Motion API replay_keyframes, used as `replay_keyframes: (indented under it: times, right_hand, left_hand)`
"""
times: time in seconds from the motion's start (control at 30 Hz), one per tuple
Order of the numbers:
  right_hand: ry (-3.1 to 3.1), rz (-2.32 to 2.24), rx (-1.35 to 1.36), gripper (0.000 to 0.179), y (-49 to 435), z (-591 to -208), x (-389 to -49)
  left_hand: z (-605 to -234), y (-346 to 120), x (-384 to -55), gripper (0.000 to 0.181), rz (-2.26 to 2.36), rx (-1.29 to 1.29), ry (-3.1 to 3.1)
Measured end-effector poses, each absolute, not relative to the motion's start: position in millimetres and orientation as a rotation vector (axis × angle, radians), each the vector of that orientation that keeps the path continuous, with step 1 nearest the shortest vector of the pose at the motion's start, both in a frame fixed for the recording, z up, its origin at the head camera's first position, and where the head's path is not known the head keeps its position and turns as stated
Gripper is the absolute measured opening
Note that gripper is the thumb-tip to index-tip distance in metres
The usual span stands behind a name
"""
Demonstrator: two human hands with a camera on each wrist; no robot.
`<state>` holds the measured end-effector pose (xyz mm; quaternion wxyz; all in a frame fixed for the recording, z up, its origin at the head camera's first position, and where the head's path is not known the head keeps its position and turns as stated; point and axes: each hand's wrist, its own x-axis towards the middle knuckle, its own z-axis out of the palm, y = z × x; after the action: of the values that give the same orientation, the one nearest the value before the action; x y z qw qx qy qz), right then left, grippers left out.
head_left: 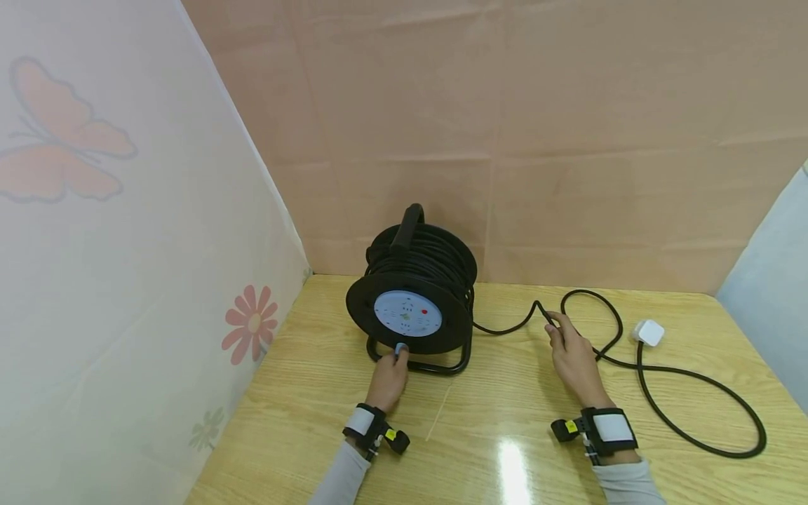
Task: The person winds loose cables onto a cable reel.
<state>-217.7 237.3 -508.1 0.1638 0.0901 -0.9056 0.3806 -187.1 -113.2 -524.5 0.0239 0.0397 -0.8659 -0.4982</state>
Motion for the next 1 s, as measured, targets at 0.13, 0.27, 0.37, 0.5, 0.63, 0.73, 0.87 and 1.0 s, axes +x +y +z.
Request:
replay_keyframes:
  times: [0.13, 0.27, 0.37, 0.5, 0.63, 0.73, 0.87, 1.0]
  right_hand:
    - [-2.580, 1.079, 0.261, 0.038, 237.9, -509.0, -218.0]
    - [-2.575, 1.082, 0.262, 0.039, 238.6, -510.3, -218.5]
    - [-2.571, 1.084, 0.256, 0.038, 239.1, -510.2, -218.8]
    - [-2.573, 1.084, 0.258, 0.037, 239.5, -510.2, -218.5]
    - [-2.577, 1.090, 0.254, 0.033, 239.7, -509.6, -218.1]
    - [-2.579, 1.093, 0.234, 0.030, 239.7, -509.4, -218.3]
    - [-2.588, 1.087, 0.226, 0.028, 239.7, -510.4, -218.3]
    - [-2.599, 1.078, 0.238, 0.029, 239.6, -511.7, -217.9]
  left_hand:
    - [-523.4, -116.3, -187.7, 0.049, -1.539, 0.148, -2.672]
    - [-522.9, -119.6, -188.3, 0.052, -1.541, 0.163, -2.657]
    - [-521.7, -122.8, -188.6, 0.053, -1.552, 0.157, -2.639]
    - [-520.2, -127.7, -188.7, 0.054, -1.593, 0.165, -2.610]
    - [-518.0, -131.6, -190.1, 0.054, -1.622, 0.182, -2.578]
    - [-516.1, -134.1, -191.0, 0.053, -1.623, 0.196, -2.564]
    - [-514.0, -138.0, -190.7, 0.053, -1.614, 0.230, -2.561]
    - [-510.8, -142.2, -190.1, 0.052, -1.616, 0.274, -2.557]
